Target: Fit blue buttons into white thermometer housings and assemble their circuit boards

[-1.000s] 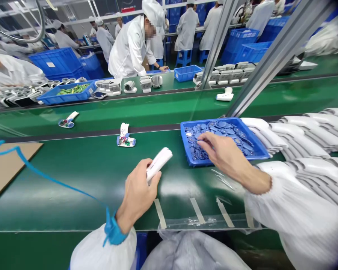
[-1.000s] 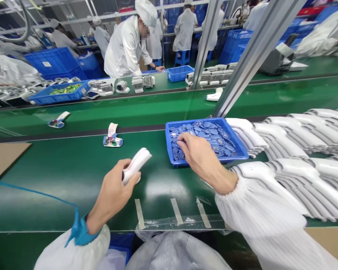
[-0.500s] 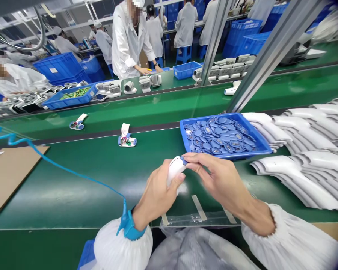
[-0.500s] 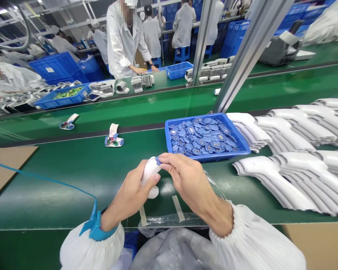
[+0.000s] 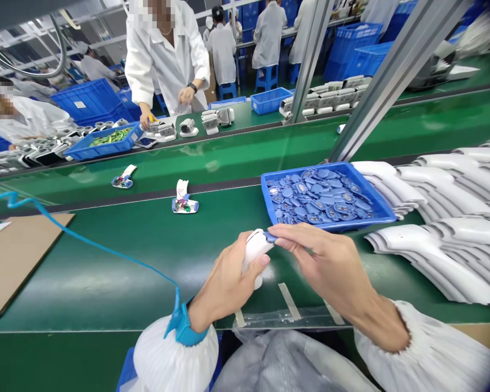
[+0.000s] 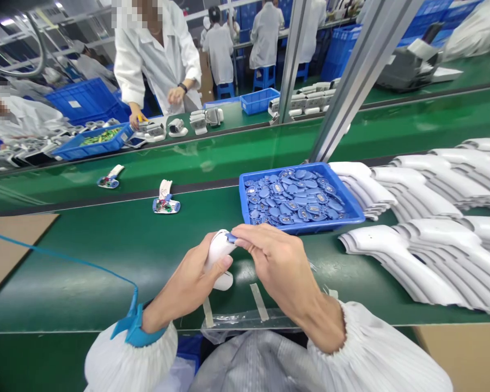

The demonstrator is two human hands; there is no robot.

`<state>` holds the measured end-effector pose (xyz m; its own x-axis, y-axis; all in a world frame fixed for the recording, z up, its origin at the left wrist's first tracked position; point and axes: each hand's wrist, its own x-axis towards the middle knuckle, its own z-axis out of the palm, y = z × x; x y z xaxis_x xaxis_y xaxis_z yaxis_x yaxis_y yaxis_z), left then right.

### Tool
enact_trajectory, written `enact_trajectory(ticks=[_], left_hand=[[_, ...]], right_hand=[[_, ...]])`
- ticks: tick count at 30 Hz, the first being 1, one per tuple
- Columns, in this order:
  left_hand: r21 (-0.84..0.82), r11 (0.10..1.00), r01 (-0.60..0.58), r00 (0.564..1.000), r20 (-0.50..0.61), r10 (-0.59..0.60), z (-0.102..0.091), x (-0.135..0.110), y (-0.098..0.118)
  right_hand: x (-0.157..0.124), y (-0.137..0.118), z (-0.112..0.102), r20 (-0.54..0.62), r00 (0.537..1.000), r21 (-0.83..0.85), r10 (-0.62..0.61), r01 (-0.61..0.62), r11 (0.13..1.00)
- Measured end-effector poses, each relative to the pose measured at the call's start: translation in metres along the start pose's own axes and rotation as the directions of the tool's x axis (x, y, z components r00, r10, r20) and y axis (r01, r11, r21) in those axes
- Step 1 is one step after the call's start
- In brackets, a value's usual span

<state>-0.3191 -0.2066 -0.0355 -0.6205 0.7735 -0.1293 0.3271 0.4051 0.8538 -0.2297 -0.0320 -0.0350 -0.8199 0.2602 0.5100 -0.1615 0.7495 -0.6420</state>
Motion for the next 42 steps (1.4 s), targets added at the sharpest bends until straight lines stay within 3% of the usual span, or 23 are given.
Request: enact_trajectory(ticks=[3, 7, 10, 12, 15, 20, 22, 24, 27, 30, 32, 34, 36, 38, 40, 42], left_hand=[[-0.056, 0.998, 0.015, 0.999, 0.035, -0.013, 0.003, 0.000, 0.000], [0.011, 1.000, -0.008, 1.000, -0.016, 0.009, 0.007, 0.000, 0.001], [0.118, 0.990, -0.082, 0.990, -0.104, 0.095, 0.013, 0.002, -0.002], [0.270, 0.953, -0.140, 0.964, -0.183, 0.193, 0.018, 0.004, -0.005], [0.472, 0.864, -0.175, 0.923, -0.227, 0.311, 0.024, 0.009, -0.010], [0.525, 0.816, -0.243, 0.915, -0.154, 0.372, 0.026, 0.008, -0.011], [0.491, 0.836, -0.246, 0.894, -0.219, 0.391, 0.028, 0.006, -0.015], [0.397, 0.905, -0.152, 0.851, -0.412, 0.324, 0.032, 0.005, -0.022], [0.290, 0.956, 0.049, 0.705, -0.688, 0.173, 0.040, 0.010, -0.036], [0.393, 0.918, 0.055, 0.625, -0.731, 0.275, 0.042, 0.020, -0.046], [0.466, 0.885, 0.004, 0.640, -0.681, 0.356, 0.037, 0.024, -0.049], [0.470, 0.883, -0.008, 0.729, -0.601, 0.327, 0.029, 0.022, -0.048], [0.394, 0.919, 0.003, 0.818, -0.529, 0.224, 0.022, 0.011, -0.046], [0.284, 0.958, -0.040, 0.844, -0.504, 0.185, 0.019, -0.004, -0.045], [0.138, 0.981, -0.135, 0.799, -0.571, 0.190, 0.023, -0.016, -0.047], [-0.075, 0.982, -0.175, 0.696, -0.715, 0.069, 0.029, -0.021, -0.050]], right_hand=[[-0.001, 0.000, 0.001, 0.000, 0.997, 0.021, 0.075, -0.075, 0.997], [0.000, 0.001, 0.002, 0.122, 0.980, 0.021, 0.157, -0.161, 0.987], [-0.001, 0.001, 0.005, 0.176, 0.982, 0.029, 0.071, -0.077, 0.997], [-0.004, 0.002, 0.009, 0.124, 0.992, 0.026, -0.014, 0.011, 1.000], [-0.012, 0.005, 0.014, 0.053, 0.999, -0.020, 0.012, -0.011, 1.000], [-0.026, 0.017, 0.010, 0.135, 0.989, -0.021, 0.059, -0.057, 0.998], [-0.031, 0.020, 0.005, 0.153, 0.986, -0.028, 0.072, -0.068, 0.997], [-0.034, 0.018, 0.003, 0.172, 0.980, -0.047, 0.098, -0.091, 0.995], [-0.040, 0.009, 0.007, 0.250, 0.961, -0.061, 0.115, -0.103, 0.993], [-0.049, 0.000, 0.016, 0.211, 0.977, -0.150, 0.034, -0.002, 0.989], [-0.056, -0.003, 0.022, 0.180, 0.984, -0.195, 0.001, 0.035, 0.980], [-0.061, -0.002, 0.026, 0.243, 0.967, -0.143, 0.071, -0.037, 0.989], [-0.063, 0.001, 0.028, 0.342, 0.908, -0.068, 0.243, -0.234, 0.970], [-0.063, 0.007, 0.030, 0.405, 0.783, -0.042, 0.472, -0.500, 0.865], [-0.063, 0.012, 0.032, 0.472, 0.580, -0.019, 0.664, -0.747, 0.665], [-0.062, 0.015, 0.035, 0.581, 0.345, 0.035, 0.737, -0.916, 0.401]])
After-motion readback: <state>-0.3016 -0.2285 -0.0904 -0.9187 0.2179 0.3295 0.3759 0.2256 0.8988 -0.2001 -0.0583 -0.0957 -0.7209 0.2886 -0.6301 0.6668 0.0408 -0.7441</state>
